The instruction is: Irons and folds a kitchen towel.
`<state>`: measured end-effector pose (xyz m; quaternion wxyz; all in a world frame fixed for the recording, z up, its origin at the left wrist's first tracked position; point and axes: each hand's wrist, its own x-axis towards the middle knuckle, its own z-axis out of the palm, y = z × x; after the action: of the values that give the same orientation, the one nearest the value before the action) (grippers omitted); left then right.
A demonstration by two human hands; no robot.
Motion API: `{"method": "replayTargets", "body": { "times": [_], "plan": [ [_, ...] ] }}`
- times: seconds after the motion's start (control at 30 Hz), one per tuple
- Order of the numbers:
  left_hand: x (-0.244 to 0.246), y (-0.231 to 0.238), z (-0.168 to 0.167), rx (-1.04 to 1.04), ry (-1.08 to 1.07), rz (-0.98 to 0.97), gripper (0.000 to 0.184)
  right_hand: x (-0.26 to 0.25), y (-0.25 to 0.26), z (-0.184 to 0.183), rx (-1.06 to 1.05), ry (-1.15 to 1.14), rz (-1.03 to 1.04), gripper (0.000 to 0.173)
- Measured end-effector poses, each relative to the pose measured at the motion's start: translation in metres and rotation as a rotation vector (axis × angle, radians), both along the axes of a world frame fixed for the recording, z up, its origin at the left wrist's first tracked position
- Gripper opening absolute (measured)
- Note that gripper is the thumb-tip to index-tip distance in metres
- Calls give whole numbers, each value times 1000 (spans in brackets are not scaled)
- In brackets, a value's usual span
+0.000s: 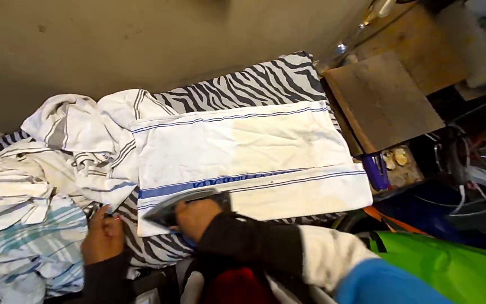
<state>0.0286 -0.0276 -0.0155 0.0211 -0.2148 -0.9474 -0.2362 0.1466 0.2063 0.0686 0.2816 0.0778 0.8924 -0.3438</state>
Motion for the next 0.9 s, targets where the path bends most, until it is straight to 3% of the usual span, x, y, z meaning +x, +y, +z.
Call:
{"method": "replayTargets", "body": {
  "times": [0.17,0.27,0.43,0.53,0.63,0.77,0.9],
  "plan": [
    [-5,-23,35,27,124,-98,38,-49,-56,-1,-129,63,69,34],
    [-7,-13,53,-22,156,-259,36,-27,-37,8,-139,35,20,33],
    [-10,25,49,25,237,-410,37,103,71,-4,208,-54,-353,42],
    [10,64,24,73,223,-497,38,188,142,-10,417,-174,-612,57],
    [16,98,-3,140,148,-648,35,250,203,6,510,-183,-765,67],
    [0,141,-7,105,105,-692,41,257,265,42,692,-14,-930,65],
    [-17,176,-34,-147,14,-702,65,220,342,38,705,-60,-1058,68]
  ]
}}
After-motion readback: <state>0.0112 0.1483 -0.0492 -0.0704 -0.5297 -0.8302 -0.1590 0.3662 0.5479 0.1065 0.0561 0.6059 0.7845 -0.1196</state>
